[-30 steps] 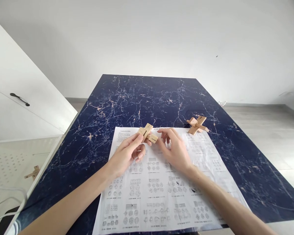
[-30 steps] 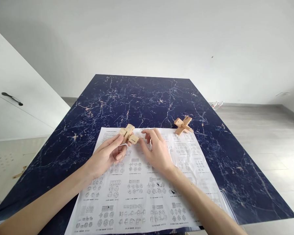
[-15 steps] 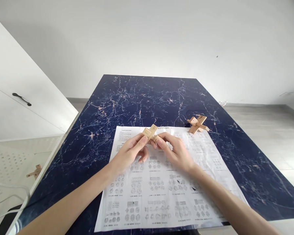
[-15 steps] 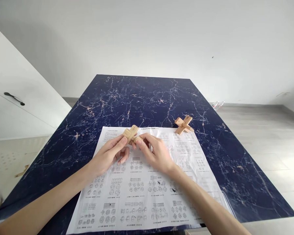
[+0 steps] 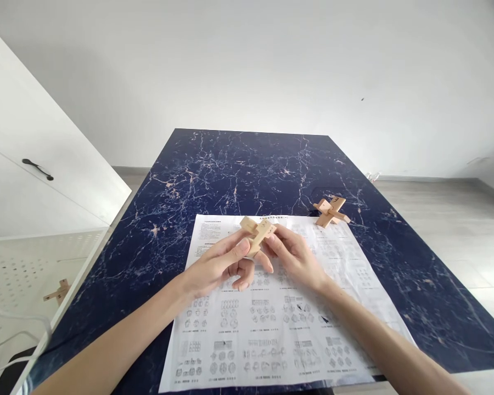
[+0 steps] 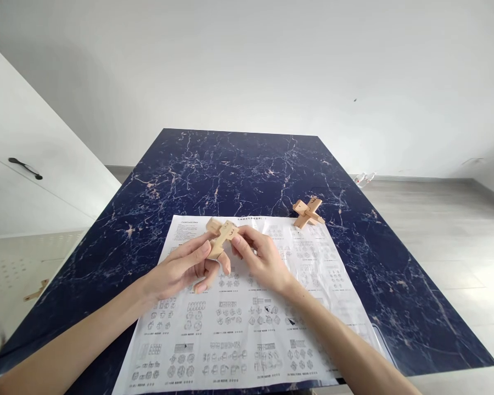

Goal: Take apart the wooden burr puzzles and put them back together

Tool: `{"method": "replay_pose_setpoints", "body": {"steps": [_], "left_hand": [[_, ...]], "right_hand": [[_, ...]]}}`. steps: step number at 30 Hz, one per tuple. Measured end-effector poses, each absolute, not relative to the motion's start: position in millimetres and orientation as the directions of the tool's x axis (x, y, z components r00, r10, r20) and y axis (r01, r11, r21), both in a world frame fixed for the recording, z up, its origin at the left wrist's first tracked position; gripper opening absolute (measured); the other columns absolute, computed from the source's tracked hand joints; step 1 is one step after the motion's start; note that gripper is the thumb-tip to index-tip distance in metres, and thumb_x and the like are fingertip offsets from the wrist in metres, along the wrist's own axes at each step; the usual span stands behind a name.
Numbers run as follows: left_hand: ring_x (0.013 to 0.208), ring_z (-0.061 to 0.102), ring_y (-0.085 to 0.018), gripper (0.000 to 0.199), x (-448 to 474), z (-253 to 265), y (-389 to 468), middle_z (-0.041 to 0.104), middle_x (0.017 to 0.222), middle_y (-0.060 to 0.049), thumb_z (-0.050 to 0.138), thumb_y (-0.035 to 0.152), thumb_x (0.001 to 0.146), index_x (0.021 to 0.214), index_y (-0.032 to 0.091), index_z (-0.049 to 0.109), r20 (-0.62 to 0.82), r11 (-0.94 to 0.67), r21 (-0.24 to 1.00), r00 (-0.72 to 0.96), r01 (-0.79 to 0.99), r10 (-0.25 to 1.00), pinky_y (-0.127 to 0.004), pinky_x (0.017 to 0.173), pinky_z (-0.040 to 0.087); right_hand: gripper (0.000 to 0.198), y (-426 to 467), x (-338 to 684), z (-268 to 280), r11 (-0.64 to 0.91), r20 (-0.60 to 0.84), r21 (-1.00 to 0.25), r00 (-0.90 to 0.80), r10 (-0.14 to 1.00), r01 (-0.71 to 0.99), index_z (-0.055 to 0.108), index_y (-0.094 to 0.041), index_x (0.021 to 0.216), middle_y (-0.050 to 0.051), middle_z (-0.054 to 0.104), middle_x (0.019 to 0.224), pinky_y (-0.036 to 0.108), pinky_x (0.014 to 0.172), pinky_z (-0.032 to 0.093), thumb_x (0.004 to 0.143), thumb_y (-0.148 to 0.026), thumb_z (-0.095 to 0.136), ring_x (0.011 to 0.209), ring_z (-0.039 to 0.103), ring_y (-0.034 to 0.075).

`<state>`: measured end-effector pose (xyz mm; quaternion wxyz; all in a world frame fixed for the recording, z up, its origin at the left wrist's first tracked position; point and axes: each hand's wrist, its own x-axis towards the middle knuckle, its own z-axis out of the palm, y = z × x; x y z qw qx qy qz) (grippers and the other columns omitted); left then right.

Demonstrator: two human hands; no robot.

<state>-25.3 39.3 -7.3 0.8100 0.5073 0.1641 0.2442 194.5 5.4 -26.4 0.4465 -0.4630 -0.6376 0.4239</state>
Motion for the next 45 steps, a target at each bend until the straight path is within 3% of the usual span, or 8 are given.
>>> {"method": "replay_pose_setpoints", "body": {"steps": [4, 6, 9, 13, 19, 28, 39, 45], "left_hand": [[0.056, 0.064, -0.012, 0.070, -21.8, -2.9, 31.4, 0.081, 0.108, -0.012, 0.060, 0.054, 0.111, 0.168, 0.025, 0.032, -0.026, 0.222, 0.965, 0.791, -0.139, 0.611, -0.027, 0.053, 0.045], [0.059, 0.065, -0.014, 0.061, -19.6, -2.4, 26.2, 0.081, 0.107, -0.010, 0.057, 0.052, 0.112, 0.162, 0.024, 0.037, -0.020, 0.087, 0.994, 0.686, -0.063, 0.727, -0.028, 0.058, 0.048], [0.067, 0.065, -0.015, 0.033, -17.9, -3.4, 20.4, 0.080, 0.097, -0.006, 0.056, 0.046, 0.112, 0.134, 0.022, 0.054, 0.102, -0.180, 0.974, 0.447, 0.135, 0.888, -0.028, 0.063, 0.048], [0.061, 0.061, -0.014, 0.022, -18.9, -4.2, 17.8, 0.073, 0.078, 0.003, 0.060, 0.035, 0.109, 0.126, 0.024, 0.051, 0.288, -0.375, 0.877, 0.297, 0.299, 0.910, -0.026, 0.058, 0.043], [0.054, 0.053, -0.013, 0.014, -24.1, -3.5, 28.0, 0.058, 0.063, 0.009, 0.061, 0.033, 0.104, 0.116, 0.026, 0.059, 0.349, -0.433, 0.784, 0.260, 0.445, 0.900, -0.026, 0.061, 0.039], [0.049, 0.055, -0.016, 0.013, -27.8, -19.3, 43.4, 0.063, 0.057, 0.006, 0.060, 0.037, 0.103, 0.105, 0.024, 0.062, 0.240, -0.408, 0.524, 0.330, 0.748, 0.913, -0.025, 0.057, 0.028], [0.051, 0.060, -0.016, 0.016, -27.1, -25.6, 41.6, 0.063, 0.059, 0.006, 0.070, 0.037, 0.094, 0.094, 0.024, 0.060, 0.267, -0.525, 0.450, 0.452, 0.722, 0.851, -0.026, 0.057, 0.035], [0.054, 0.063, -0.017, 0.028, -26.1, -25.9, 41.0, 0.060, 0.062, 0.008, 0.072, 0.042, 0.091, 0.101, 0.024, 0.053, 0.309, -0.565, 0.432, 0.473, 0.703, 0.825, -0.028, 0.055, 0.042]], "right_hand": [[0.039, 9.3, 196.5, -30.3, 0.187, 0.204, -0.942, 0.035, 0.978, 0.277, 0.071, -0.021, 0.107, 0.002, 0.069, 0.083, 0.032, 0.064, 0.047, 0.111, -0.057, 0.055, 0.071, 0.060, 0.018], [0.039, 11.5, 198.5, -31.2, 0.171, 0.227, -0.918, 0.120, 0.967, 0.357, 0.071, -0.021, 0.105, 0.004, 0.071, 0.085, 0.033, 0.068, 0.049, 0.110, -0.056, 0.056, 0.074, 0.063, 0.019], [0.038, 13.9, 201.5, -31.0, 0.138, 0.239, -0.871, 0.160, 0.958, 0.471, 0.071, -0.021, 0.103, 0.004, 0.073, 0.083, 0.034, 0.067, 0.049, 0.111, -0.055, 0.055, 0.072, 0.063, 0.020], [0.037, 14.9, 203.0, -33.3, 0.152, 0.278, -0.802, 0.136, 0.951, 0.577, 0.073, -0.022, 0.103, 0.006, 0.076, 0.086, 0.034, 0.065, 0.048, 0.111, -0.053, 0.055, 0.070, 0.064, 0.021], [0.032, 15.1, 203.0, -41.6, 0.182, 0.320, -0.718, 0.086, 0.943, 0.672, 0.073, -0.021, 0.109, 0.007, 0.077, 0.091, 0.036, 0.068, 0.049, 0.109, -0.048, 0.057, 0.072, 0.065, 0.022], [0.026, 12.9, 199.8, -41.3, 0.184, 0.312, -0.665, 0.045, 0.949, 0.723, 0.071, -0.022, 0.104, 0.006, 0.075, 0.090, 0.035, 0.067, 0.046, 0.108, -0.043, 0.057, 0.072, 0.066, 0.021], [0.022, 11.0, 194.9, -36.6, 0.169, 0.243, -0.680, 0.002, 0.970, 0.713, 0.071, -0.021, 0.101, 0.007, 0.075, 0.099, 0.035, 0.067, 0.048, 0.105, -0.040, 0.061, 0.073, 0.065, 0.019], [0.021, 8.5, 193.0, -32.8, 0.228, 0.248, -0.663, -0.078, 0.965, 0.713, 0.072, -0.022, 0.099, 0.006, 0.075, 0.099, 0.034, 0.068, 0.050, 0.108, -0.037, 0.060, 0.075, 0.068, 0.018]]}}
